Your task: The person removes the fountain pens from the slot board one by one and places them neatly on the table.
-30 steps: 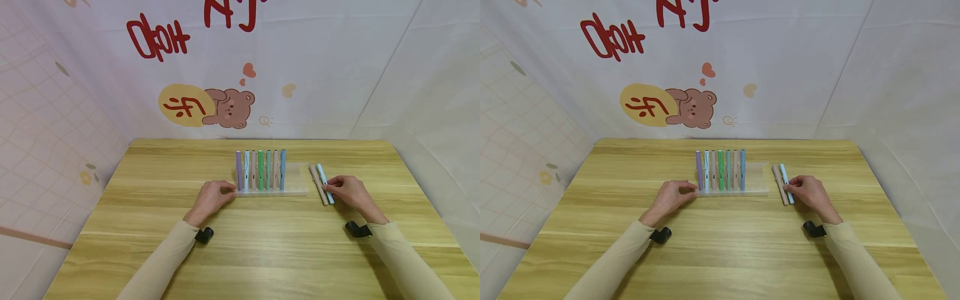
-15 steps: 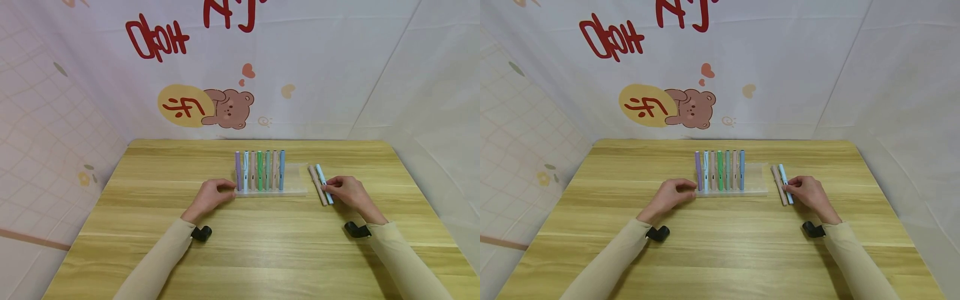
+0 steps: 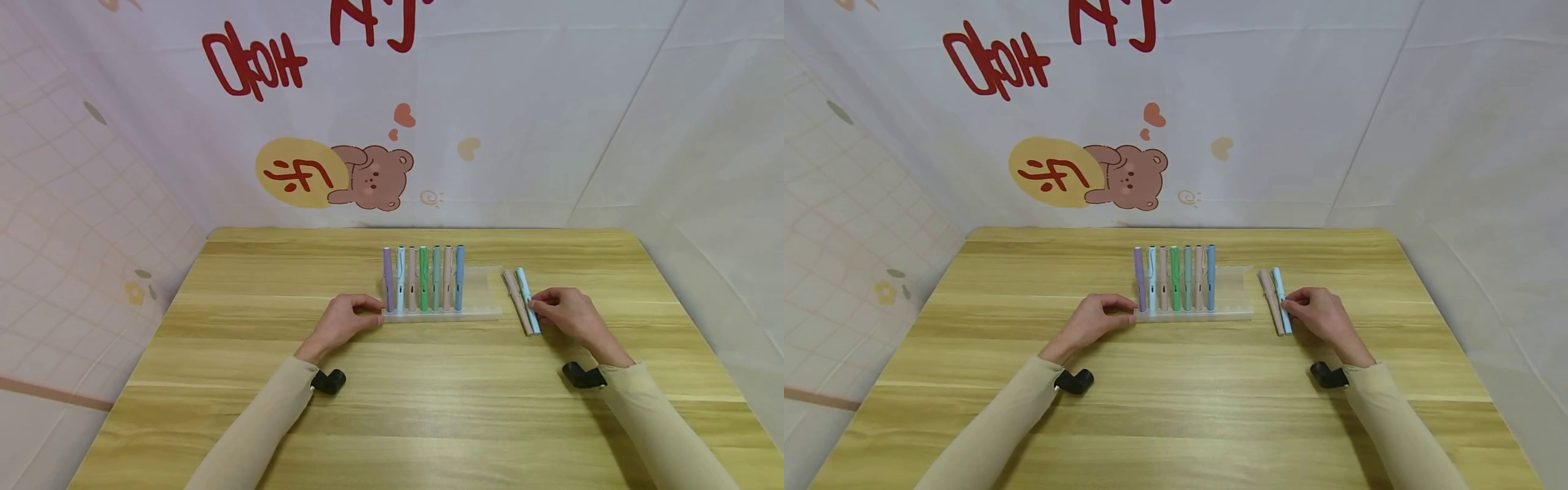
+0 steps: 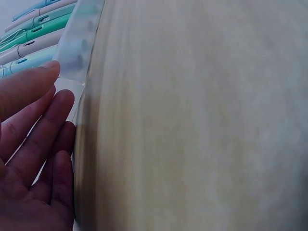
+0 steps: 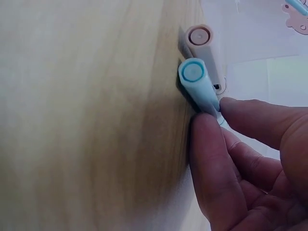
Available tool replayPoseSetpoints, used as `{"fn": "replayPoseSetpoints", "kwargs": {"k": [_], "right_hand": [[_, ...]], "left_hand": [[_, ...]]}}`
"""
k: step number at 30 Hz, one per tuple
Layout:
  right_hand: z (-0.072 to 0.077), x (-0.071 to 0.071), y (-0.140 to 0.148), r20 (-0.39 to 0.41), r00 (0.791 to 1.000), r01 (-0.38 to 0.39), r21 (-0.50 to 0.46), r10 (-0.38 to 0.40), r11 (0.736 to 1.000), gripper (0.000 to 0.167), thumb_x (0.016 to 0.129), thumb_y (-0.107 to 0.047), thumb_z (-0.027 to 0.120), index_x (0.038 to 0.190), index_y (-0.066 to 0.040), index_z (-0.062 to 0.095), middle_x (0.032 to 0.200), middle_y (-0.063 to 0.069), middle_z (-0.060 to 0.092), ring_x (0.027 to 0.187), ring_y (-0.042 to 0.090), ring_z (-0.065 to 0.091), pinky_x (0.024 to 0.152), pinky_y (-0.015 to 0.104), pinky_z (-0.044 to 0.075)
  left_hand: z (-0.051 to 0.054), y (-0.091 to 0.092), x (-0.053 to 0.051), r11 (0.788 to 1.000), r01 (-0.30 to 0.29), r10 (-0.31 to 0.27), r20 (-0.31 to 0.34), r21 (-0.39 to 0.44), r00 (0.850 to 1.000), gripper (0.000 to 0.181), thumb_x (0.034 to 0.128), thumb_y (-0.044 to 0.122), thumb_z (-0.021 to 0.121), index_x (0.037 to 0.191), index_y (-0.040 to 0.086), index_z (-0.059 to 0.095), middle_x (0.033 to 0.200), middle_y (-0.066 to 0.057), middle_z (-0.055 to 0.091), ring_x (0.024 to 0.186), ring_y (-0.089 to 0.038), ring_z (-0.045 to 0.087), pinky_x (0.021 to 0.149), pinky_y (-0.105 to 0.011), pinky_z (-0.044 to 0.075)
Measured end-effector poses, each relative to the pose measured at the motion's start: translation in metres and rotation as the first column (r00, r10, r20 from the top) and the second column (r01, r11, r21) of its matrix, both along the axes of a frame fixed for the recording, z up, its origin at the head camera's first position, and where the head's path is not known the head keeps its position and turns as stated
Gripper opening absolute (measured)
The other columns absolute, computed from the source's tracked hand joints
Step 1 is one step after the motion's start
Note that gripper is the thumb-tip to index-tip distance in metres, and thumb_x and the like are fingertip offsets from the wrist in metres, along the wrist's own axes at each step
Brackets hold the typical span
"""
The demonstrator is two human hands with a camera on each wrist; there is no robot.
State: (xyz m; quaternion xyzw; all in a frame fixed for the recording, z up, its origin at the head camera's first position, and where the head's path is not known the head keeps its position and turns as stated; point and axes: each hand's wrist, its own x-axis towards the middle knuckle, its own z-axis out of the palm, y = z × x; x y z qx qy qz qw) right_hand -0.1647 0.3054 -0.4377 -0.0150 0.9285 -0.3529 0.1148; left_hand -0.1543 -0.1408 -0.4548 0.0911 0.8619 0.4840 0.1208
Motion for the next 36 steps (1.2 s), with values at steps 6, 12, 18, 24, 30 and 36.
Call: {"fn": "replayPoseSetpoints", "kwargs": {"k": [6, 12, 18, 24, 30, 36], "right_hand": [[0.001, 0.001, 0.0, 0.006, 1.0, 0.003, -0.007, -0.003, 1.0, 0.033, 0.103, -0.026, 0.066, 0.115, 0.004, 0.072, 0.098, 0.01, 0.077, 0.083, 0.014, 0.073, 0.069, 0.023, 0.055], [-0.001, 0.0, 0.0, 0.007, 1.0, 0.011, -0.02, -0.011, 1.0, 0.034, 0.103, -0.026, 0.066, 0.115, 0.004, 0.072, 0.1, 0.011, 0.076, 0.085, 0.012, 0.071, 0.069, 0.022, 0.055], [-0.003, 0.001, 0.002, 0.025, 0.999, 0.032, -0.069, -0.031, 0.997, 0.042, 0.103, -0.031, 0.065, 0.12, 0.007, 0.07, 0.105, 0.015, 0.075, 0.086, 0.013, 0.073, 0.071, 0.021, 0.057], [-0.001, 0.006, 0.006, 0.007, 0.999, 0.055, -0.066, -0.054, 0.996, 0.047, 0.104, -0.037, 0.063, 0.125, 0.005, 0.068, 0.108, 0.016, 0.075, 0.088, 0.015, 0.074, 0.076, 0.022, 0.055], [0.005, 0.012, 0.009, -0.075, 0.993, 0.089, -0.064, -0.094, 0.994, 0.048, 0.105, -0.039, 0.059, 0.129, 0.002, 0.066, 0.11, 0.019, 0.075, 0.088, 0.017, 0.073, 0.073, 0.022, 0.052], [0.011, 0.017, 0.006, -0.119, 0.985, 0.097, -0.198, -0.122, 0.975, 0.053, 0.106, -0.038, 0.059, 0.134, 0.006, 0.062, 0.121, 0.027, 0.069, 0.089, 0.002, 0.071, 0.076, 0.019, 0.056]], "left_hand": [[0.0, 0.0, 0.0, 1.0, 0.002, -0.002, -0.009, 0.006, 1.0, 0.019, 0.091, 0.017, 0.081, 0.11, 0.014, 0.08, 0.111, 0.002, 0.075, 0.11, -0.02, 0.063, 0.099, -0.042, 0.048], [0.0, -0.001, 0.001, 1.0, 0.0, 0.0, -0.001, 0.029, 1.0, 0.02, 0.0909, 0.016, 0.08, 0.11, 0.013, 0.08, 0.114, -0.001, 0.075, 0.111, -0.022, 0.063, 0.098, -0.043, 0.048], [-0.002, -0.002, 0.0, 1.0, -0.008, 0.008, 0.004, 0.029, 1.0, 0.02, 0.0913, 0.019, 0.08, 0.111, 0.014, 0.081, 0.115, -0.001, 0.075, 0.112, -0.021, 0.063, 0.099, -0.041, 0.047], [-0.003, -0.001, 0.001, 0.999, -0.012, 0.012, 0.0, 0.036, 1.0, 0.019, 0.0921, 0.019, 0.08, 0.11, 0.013, 0.081, 0.117, -0.002, 0.074, 0.114, -0.023, 0.063, 0.1, -0.045, 0.047], [-0.002, 0.0, 0.001, 0.999, -0.021, 0.021, 0.004, 0.04, 1.0, 0.019, 0.0912, 0.019, 0.08, 0.11, 0.014, 0.081, 0.117, -0.002, 0.074, 0.114, -0.023, 0.063, 0.101, -0.045, 0.047], [-0.004, -0.001, 0.001, 0.999, -0.028, 0.027, 0.013, 0.031, 1.0, 0.02, 0.0911, 0.02, 0.08, 0.11, 0.015, 0.081, 0.118, -0.001, 0.074, 0.115, -0.022, 0.062, 0.101, -0.044, 0.047]]}}
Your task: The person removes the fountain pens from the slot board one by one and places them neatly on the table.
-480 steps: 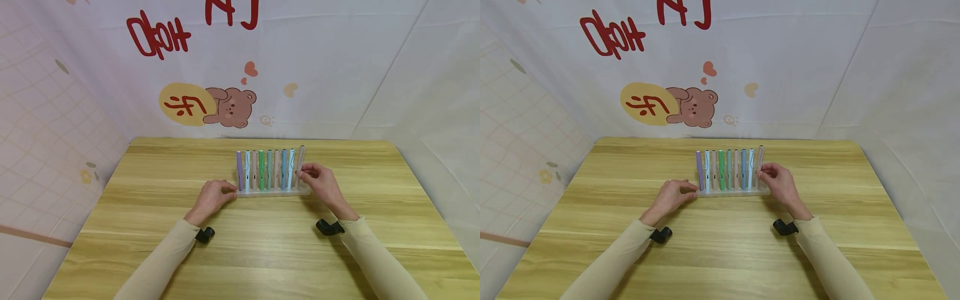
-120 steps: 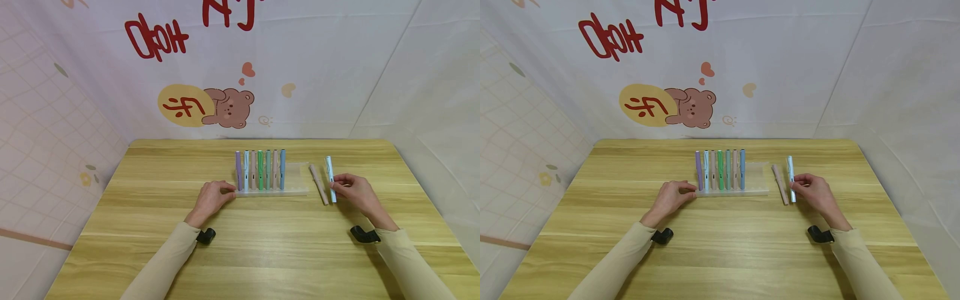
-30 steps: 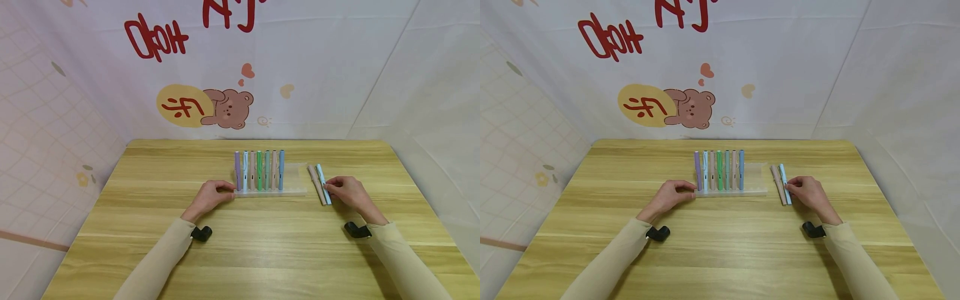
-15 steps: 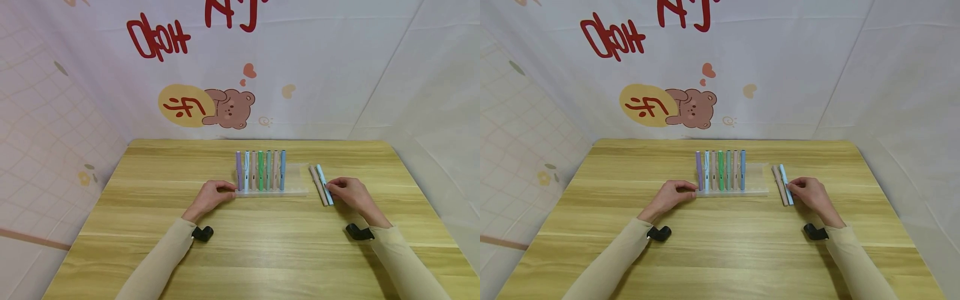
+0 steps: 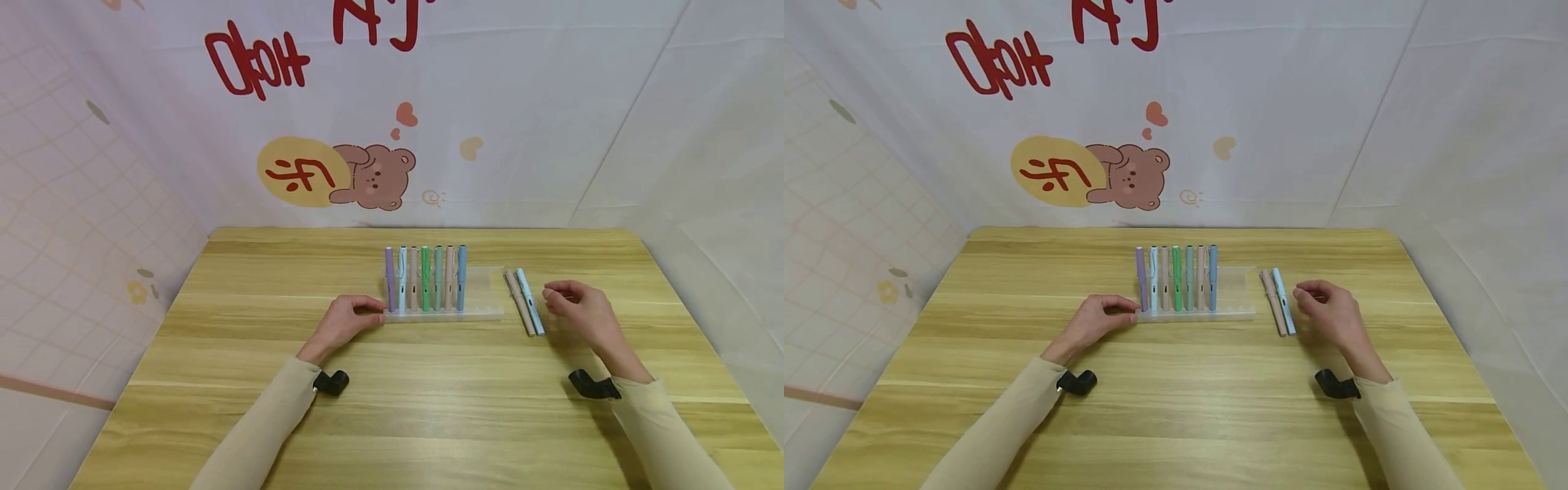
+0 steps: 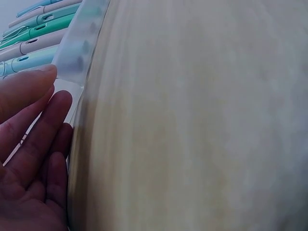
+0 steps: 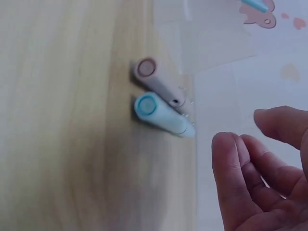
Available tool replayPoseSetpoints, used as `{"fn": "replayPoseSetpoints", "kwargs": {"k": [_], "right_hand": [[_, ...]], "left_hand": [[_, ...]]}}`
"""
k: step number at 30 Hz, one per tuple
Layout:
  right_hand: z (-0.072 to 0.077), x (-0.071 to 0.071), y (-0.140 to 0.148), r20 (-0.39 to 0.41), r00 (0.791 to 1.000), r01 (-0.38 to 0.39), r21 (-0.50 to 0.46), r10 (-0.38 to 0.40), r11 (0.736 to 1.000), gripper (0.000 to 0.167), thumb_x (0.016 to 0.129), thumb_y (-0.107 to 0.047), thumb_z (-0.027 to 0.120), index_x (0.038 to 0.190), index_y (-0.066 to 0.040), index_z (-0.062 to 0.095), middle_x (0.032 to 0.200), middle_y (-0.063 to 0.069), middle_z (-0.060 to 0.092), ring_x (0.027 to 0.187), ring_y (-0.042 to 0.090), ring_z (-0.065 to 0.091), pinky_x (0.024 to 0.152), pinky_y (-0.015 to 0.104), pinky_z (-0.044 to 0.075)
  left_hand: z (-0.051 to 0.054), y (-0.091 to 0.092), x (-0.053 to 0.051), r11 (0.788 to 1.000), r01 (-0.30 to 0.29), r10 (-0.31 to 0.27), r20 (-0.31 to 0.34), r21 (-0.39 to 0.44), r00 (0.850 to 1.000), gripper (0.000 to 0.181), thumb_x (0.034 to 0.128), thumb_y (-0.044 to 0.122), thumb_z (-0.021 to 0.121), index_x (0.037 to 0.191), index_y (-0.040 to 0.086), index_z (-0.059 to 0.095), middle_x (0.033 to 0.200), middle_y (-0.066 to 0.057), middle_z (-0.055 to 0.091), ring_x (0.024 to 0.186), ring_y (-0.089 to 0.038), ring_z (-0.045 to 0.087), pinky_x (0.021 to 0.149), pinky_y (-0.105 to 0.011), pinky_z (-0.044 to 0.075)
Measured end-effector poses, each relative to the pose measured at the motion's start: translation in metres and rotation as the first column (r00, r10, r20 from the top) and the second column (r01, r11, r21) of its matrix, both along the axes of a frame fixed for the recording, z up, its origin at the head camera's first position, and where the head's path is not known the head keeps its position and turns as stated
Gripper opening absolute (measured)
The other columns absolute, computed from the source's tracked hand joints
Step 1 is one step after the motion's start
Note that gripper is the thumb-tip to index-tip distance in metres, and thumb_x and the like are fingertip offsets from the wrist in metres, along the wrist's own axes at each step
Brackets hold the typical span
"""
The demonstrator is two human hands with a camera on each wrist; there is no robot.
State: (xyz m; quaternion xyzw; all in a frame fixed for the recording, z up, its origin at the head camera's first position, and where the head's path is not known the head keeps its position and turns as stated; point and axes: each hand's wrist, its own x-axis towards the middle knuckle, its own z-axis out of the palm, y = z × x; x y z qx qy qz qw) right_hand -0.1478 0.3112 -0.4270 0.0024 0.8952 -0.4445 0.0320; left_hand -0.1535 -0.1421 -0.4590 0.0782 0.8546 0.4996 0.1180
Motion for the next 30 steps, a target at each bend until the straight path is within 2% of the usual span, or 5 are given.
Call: {"fn": "replayPoseSetpoints", "kwargs": {"k": [7, 12, 15, 22, 30], "right_hand": [[0.006, 0.007, -0.012, -0.065, 0.998, -0.006, -0.052, 0.002, 0.999, 0.052, 0.104, -0.039, 0.063, 0.134, 0.003, 0.062, 0.121, 0.021, 0.07, 0.097, 0.009, 0.071, 0.081, 0.017, 0.054], [0.01, 0.01, -0.023, -0.113, 0.994, -0.005, -0.037, 0.0, 0.999, 0.048, 0.103, -0.04, 0.066, 0.131, -0.002, 0.067, 0.117, 0.005, 0.072, 0.098, -0.003, 0.065, 0.082, 0.01, 0.048], [0.012, 0.011, -0.03, -0.136, 0.991, -0.01, -0.041, 0.004, 0.999, 0.045, 0.102, -0.04, 0.066, 0.13, -0.005, 0.068, 0.118, 0.002, 0.072, 0.1, -0.006, 0.063, 0.083, 0.011, 0.047], [0.014, 0.013, -0.047, -0.166, 0.986, -0.043, -0.096, 0.026, 0.995, 0.04, 0.103, -0.036, 0.067, 0.13, -0.007, 0.068, 0.12, 0.003, 0.072, 0.102, -0.003, 0.064, 0.084, 0.012, 0.048], [0.014, 0.013, -0.066, -0.208, 0.975, -0.113, -0.187, 0.073, 0.976, 0.034, 0.103, -0.025, 0.068, 0.129, -0.003, 0.068, 0.123, 0.017, 0.07, 0.104, -0.001, 0.066, 0.087, 0.013, 0.051]], "left_hand": [[-0.001, 0.0, 0.001, 1.0, -0.009, 0.008, 0.006, 0.017, 1.0, 0.019, 0.091, 0.017, 0.08, 0.11, 0.016, 0.081, 0.118, 0.0, 0.074, 0.115, -0.021, 0.062, 0.101, -0.044, 0.047], [-0.002, 0.0, 0.001, 1.0, -0.01, 0.01, 0.003, 0.021, 1.0, 0.018, 0.0911, 0.017, 0.08, 0.109, 0.016, 0.081, 0.118, 0.0, 0.074, 0.114, -0.021, 0.062, 0.1, -0.043, 0.048], [-0.001, 0.0, 0.0, 1.0, -0.011, 0.011, 0.003, 0.015, 1.0, 0.018, 0.0911, 0.017, 0.08, 0.109, 0.016, 0.081, 0.117, 0.001, 0.074, 0.113, -0.021, 0.062, 0.101, -0.043, 0.048], [0.0, 0.001, 0.001, 1.0, -0.01, 0.01, 0.0, 0.008, 1.0, 0.019, 0.0917, 0.019, 0.08, 0.11, 0.016, 0.081, 0.118, -0.001, 0.074, 0.115, -0.022, 0.063, 0.101, -0.045, 0.047], [-0.001, 0.001, 0.001, 1.0, -0.009, 0.009, -0.007, 0.016, 1.0, 0.02, 0.0925, 0.02, 0.08, 0.111, 0.014, 0.081, 0.119, -0.002, 0.074, 0.115, -0.023, 0.063, 0.101, -0.045, 0.047]]}}
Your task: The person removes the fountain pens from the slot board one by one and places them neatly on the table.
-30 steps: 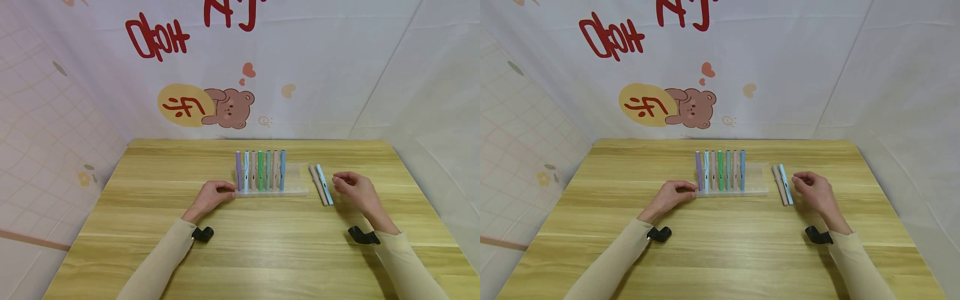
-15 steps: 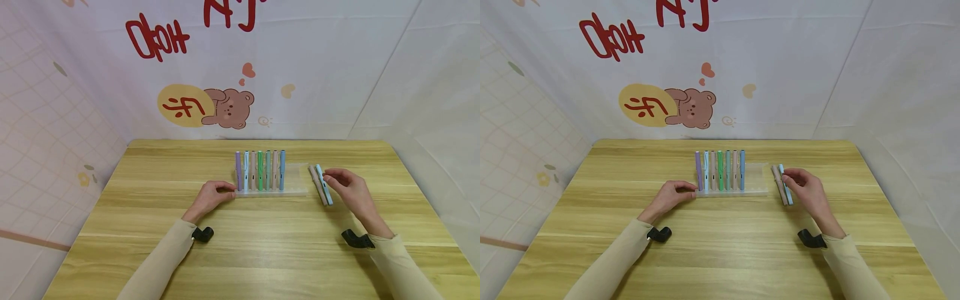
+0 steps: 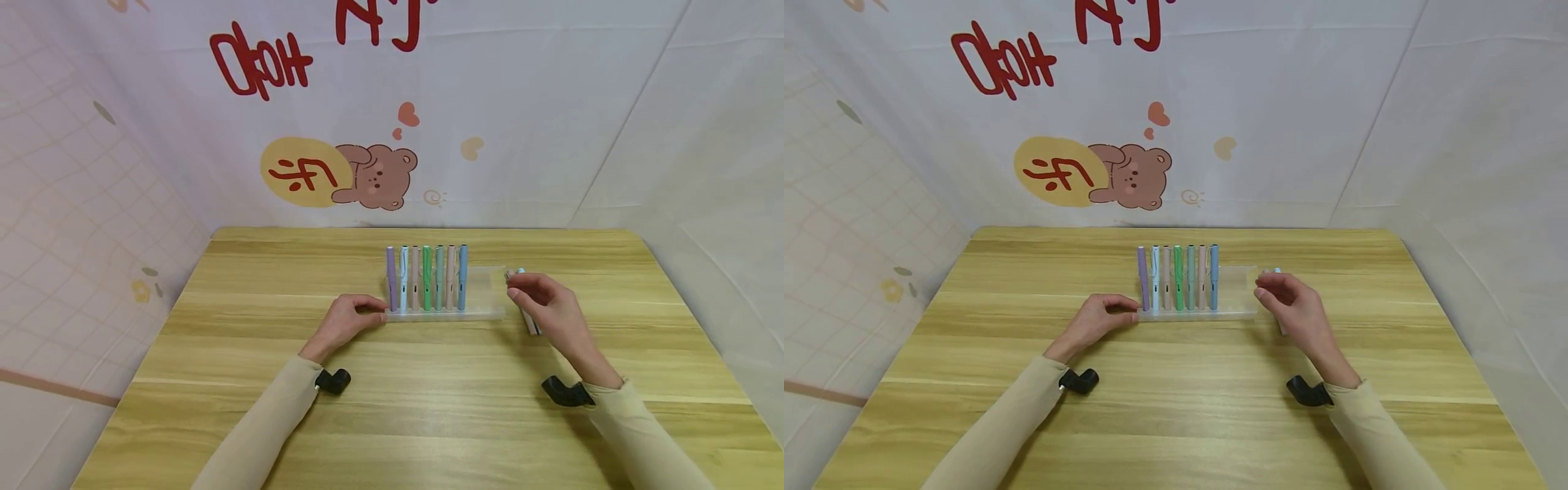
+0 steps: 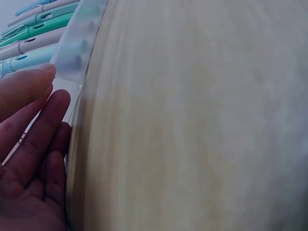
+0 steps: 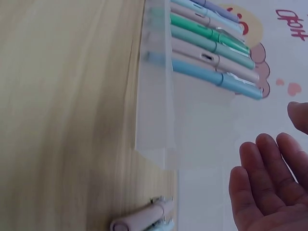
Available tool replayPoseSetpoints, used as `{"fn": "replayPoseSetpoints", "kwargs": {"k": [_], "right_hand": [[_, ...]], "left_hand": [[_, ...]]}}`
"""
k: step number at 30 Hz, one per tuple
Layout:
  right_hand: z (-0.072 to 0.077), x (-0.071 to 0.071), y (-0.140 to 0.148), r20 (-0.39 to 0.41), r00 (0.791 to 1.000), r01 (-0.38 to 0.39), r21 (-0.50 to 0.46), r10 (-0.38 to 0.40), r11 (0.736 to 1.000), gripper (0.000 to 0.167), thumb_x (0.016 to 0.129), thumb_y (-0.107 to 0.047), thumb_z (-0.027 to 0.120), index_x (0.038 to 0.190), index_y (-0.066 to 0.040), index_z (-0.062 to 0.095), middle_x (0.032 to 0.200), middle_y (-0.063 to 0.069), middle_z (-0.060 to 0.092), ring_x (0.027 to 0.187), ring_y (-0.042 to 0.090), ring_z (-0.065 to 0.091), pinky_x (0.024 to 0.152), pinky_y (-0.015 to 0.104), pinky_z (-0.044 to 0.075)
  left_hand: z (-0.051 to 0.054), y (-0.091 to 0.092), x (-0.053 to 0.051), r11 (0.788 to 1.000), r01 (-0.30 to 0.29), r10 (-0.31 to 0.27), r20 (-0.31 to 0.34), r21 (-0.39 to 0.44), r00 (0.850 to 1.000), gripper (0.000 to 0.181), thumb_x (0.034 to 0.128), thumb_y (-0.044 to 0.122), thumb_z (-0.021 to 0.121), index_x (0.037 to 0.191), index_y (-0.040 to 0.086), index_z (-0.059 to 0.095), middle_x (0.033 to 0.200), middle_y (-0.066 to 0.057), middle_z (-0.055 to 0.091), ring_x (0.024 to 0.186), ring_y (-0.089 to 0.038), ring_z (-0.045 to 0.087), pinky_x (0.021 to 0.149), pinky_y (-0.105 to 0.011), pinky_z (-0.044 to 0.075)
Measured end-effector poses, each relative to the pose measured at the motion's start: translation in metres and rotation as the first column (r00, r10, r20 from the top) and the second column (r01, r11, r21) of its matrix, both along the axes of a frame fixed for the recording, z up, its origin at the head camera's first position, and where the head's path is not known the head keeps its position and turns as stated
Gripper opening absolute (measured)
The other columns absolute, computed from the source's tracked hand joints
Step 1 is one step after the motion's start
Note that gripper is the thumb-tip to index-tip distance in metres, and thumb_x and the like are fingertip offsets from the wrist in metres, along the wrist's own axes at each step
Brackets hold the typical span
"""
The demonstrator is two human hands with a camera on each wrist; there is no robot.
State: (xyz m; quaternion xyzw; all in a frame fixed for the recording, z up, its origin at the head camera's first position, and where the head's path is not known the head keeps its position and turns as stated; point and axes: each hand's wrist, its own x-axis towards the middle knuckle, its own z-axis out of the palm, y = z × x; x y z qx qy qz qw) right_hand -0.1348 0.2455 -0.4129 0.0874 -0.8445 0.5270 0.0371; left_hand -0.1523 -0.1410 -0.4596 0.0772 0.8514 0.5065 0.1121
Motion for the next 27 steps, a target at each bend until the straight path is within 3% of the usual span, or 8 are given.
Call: {"fn": "replayPoseSetpoints", "kwargs": {"k": [20, 27], "right_hand": [[-0.015, -0.014, -0.032, 0.016, 0.999, -0.047, -0.029, 0.047, 0.998, 0.033, 0.1, -0.019, 0.071, 0.126, 0.0, 0.067, 0.122, 0.017, 0.07, 0.105, 0.001, 0.064, 0.089, 0.013, 0.05], [-0.021, -0.019, -0.041, 0.04, 0.996, -0.074, -0.076, 0.077, 0.994, 0.035, 0.101, -0.018, 0.07, 0.128, 0.004, 0.063, 0.128, 0.02, 0.065, 0.12, 0.033, 0.065, 0.089, 0.015, 0.051]], "left_hand": [[-0.001, 0.0, 0.0, 1.0, -0.011, 0.011, 0.019, -0.005, 1.0, 0.018, 0.0914, 0.018, 0.08, 0.109, 0.017, 0.081, 0.116, 0.002, 0.074, 0.113, -0.02, 0.062, 0.101, -0.043, 0.047], [-0.001, 0.001, 0.0, 1.0, -0.013, 0.014, 0.022, -0.007, 1.0, 0.017, 0.0911, 0.018, 0.08, 0.108, 0.017, 0.081, 0.116, 0.002, 0.074, 0.113, -0.02, 0.062, 0.102, -0.044, 0.046]]}}
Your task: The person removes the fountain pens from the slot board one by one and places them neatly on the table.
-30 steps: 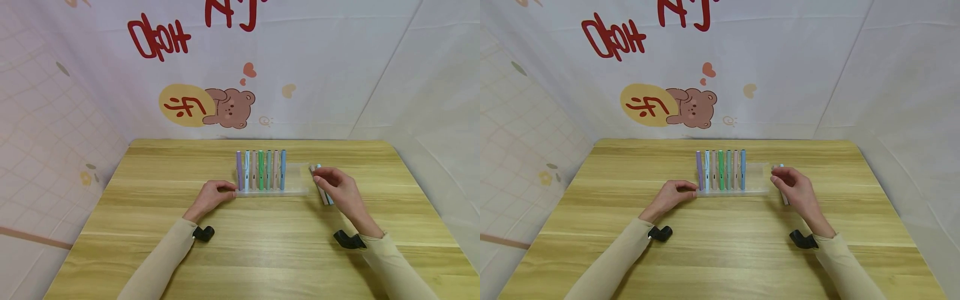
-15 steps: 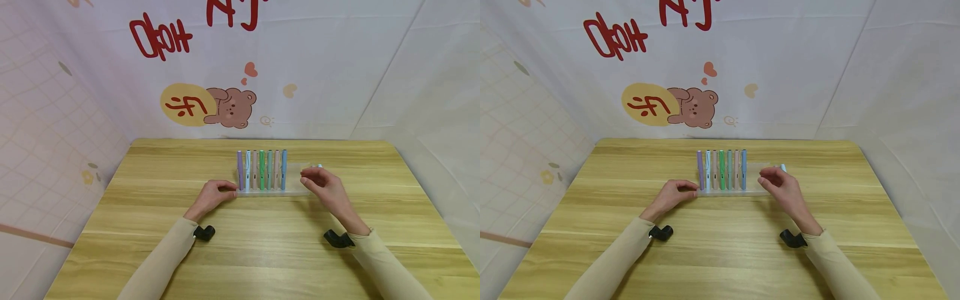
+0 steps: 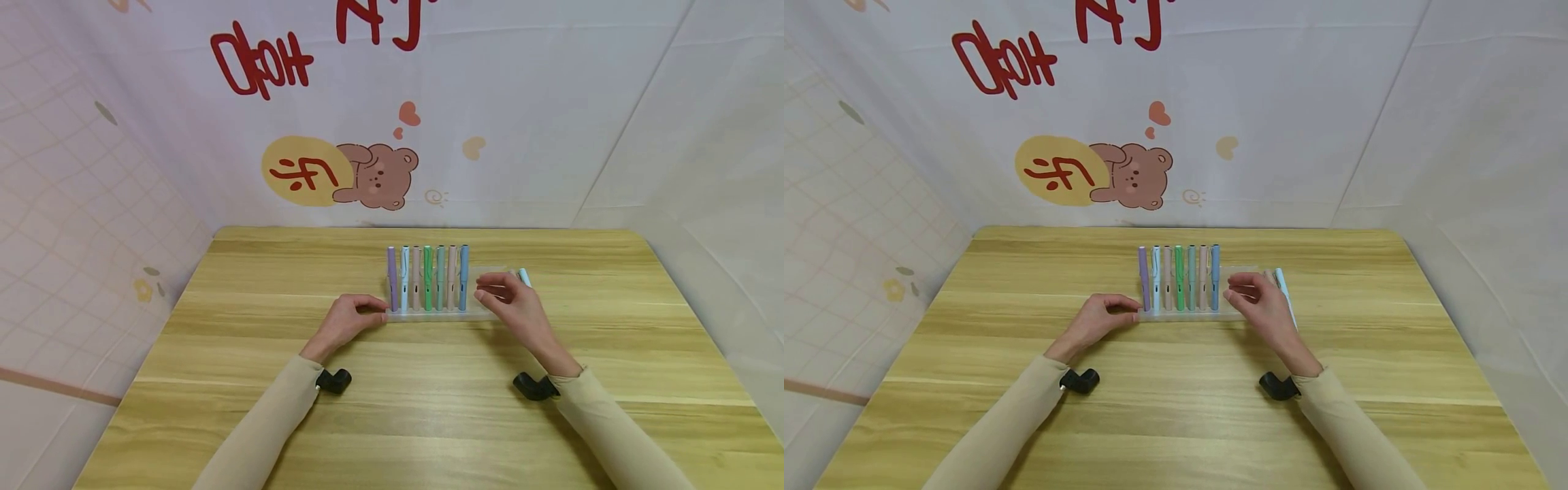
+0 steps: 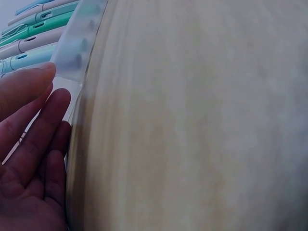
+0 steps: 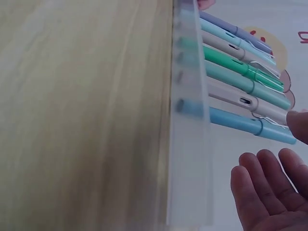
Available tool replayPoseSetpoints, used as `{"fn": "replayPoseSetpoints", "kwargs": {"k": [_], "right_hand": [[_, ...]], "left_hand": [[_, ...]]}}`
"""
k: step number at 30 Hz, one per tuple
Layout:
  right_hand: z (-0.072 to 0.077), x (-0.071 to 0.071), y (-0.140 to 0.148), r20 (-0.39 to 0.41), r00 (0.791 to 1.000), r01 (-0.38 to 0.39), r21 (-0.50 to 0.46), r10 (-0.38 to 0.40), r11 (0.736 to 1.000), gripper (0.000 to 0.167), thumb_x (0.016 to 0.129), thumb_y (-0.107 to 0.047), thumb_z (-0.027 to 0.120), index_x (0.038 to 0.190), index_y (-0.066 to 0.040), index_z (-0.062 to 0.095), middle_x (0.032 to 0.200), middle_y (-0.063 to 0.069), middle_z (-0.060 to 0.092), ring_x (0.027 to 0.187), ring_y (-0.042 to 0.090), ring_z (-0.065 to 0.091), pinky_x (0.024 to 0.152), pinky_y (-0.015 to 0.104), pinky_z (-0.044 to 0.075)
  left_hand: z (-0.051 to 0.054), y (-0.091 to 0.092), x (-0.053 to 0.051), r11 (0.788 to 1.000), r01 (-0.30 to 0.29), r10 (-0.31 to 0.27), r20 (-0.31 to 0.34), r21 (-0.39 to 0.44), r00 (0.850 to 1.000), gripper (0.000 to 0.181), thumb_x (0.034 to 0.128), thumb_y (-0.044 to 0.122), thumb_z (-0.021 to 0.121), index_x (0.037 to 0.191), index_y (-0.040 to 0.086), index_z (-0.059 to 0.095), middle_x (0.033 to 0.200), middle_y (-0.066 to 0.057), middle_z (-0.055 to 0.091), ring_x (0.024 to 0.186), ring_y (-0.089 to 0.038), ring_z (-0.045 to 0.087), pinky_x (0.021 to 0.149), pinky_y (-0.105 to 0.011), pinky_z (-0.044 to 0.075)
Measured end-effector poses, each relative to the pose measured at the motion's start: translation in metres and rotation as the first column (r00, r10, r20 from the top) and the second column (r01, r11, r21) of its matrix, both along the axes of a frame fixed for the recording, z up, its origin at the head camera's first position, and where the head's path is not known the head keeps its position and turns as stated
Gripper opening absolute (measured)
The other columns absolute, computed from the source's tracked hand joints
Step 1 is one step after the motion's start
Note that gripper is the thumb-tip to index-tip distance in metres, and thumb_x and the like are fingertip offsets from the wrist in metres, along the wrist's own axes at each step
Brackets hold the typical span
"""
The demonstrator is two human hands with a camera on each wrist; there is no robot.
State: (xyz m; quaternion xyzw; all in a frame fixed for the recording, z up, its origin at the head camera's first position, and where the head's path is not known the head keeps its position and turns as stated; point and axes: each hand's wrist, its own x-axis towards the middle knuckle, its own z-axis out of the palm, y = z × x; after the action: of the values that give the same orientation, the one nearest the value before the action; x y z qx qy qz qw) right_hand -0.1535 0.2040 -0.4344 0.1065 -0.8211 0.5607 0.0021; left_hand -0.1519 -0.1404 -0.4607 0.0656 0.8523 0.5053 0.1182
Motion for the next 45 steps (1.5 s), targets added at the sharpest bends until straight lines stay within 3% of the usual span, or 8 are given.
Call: {"fn": "replayPoseSetpoints", "kwargs": {"k": [7, 16, 24, 28, 39, 45], "right_hand": [[-0.009, -0.007, -0.008, 0.014, 1.0, 0.005, 0.013, -0.005, 1.0, 0.038, 0.101, -0.016, 0.07, 0.131, 0.006, 0.06, 0.134, 0.022, 0.062, 0.124, 0.04, 0.062, 0.092, 0.017, 0.051], [-0.012, -0.014, -0.016, 0.027, 0.999, 0.042, 0.103, -0.045, 0.994, 0.04, 0.099, -0.024, 0.073, 0.129, 0.001, 0.063, 0.124, 0.018, 0.069, 0.117, 0.033, 0.066, 0.098, 0.043, 0.054], [-0.012, -0.018, -0.02, 0.032, 0.997, 0.059, 0.144, -0.064, 0.988, 0.036, 0.098, -0.023, 0.074, 0.125, 0.001, 0.066, 0.115, 0.015, 0.071, 0.106, 0.029, 0.068, 0.086, 0.021, 0.053], [-0.012, -0.019, -0.021, 0.015, 0.998, 0.065, 0.157, -0.068, 0.986, 0.033, 0.097, -0.019, 0.074, 0.122, 0.002, 0.066, 0.112, 0.016, 0.072, 0.102, 0.029, 0.068, 0.081, 0.015, 0.051], [-0.009, -0.019, -0.024, 0.007, 0.997, 0.077, 0.187, -0.08, 0.979, 0.028, 0.098, -0.018, 0.074, 0.117, 0.0, 0.067, 0.107, 0.014, 0.072, 0.098, 0.027, 0.069, 0.081, 0.018, 0.051], [-0.009, -0.018, -0.025, -0.012, 0.997, 0.083, 0.19, -0.082, 0.978, 0.026, 0.098, -0.017, 0.073, 0.116, 0.001, 0.067, 0.108, 0.014, 0.071, 0.098, 0.026, 0.068, 0.088, 0.033, 0.054]], "left_hand": [[0.0, 0.0, 0.0, 1.0, 0.001, -0.001, 0.002, 0.006, 1.0, 0.017, 0.0914, 0.018, 0.08, 0.108, 0.017, 0.081, 0.115, 0.002, 0.074, 0.112, -0.02, 0.062, 0.101, -0.043, 0.047], [-0.001, 0.0, -0.001, 1.0, 0.006, -0.006, -0.005, 0.015, 1.0, 0.017, 0.0912, 0.018, 0.08, 0.108, 0.017, 0.081, 0.115, 0.002, 0.074, 0.111, -0.02, 0.063, 0.1, -0.043, 0.048], [-0.001, 0.0, -0.002, 1.0, 0.01, -0.01, -0.015, 0.011, 1.0, 0.017, 0.0917, 0.018, 0.08, 0.109, 0.015, 0.081, 0.115, 0.001, 0.075, 0.112, -0.02, 0.063, 0.1, -0.043, 0.048], [0.0, 0.001, -0.002, 1.0, 0.015, -0.015, -0.016, 0.013, 1.0, 0.018, 0.092, 0.019, 0.08, 0.109, 0.014, 0.081, 0.114, 0.0, 0.075, 0.111, -0.021, 0.064, 0.1, -0.044, 0.048], [0.002, 0.002, -0.003, 1.0, 0.013, -0.012, -0.02, 0.015, 1.0, 0.018, 0.0917, 0.019, 0.08, 0.109, 0.014, 0.081, 0.112, 0.0, 0.075, 0.109, -0.019, 0.064, 0.098, -0.042, 0.048], [0.002, 0.002, -0.003, 1.0, 0.009, -0.008, -0.022, 0.011, 1.0, 0.018, 0.0911, 0.019, 0.081, 0.108, 0.013, 0.081, 0.11, 0.001, 0.076, 0.107, -0.018, 0.065, 0.097, -0.04, 0.049]]}}
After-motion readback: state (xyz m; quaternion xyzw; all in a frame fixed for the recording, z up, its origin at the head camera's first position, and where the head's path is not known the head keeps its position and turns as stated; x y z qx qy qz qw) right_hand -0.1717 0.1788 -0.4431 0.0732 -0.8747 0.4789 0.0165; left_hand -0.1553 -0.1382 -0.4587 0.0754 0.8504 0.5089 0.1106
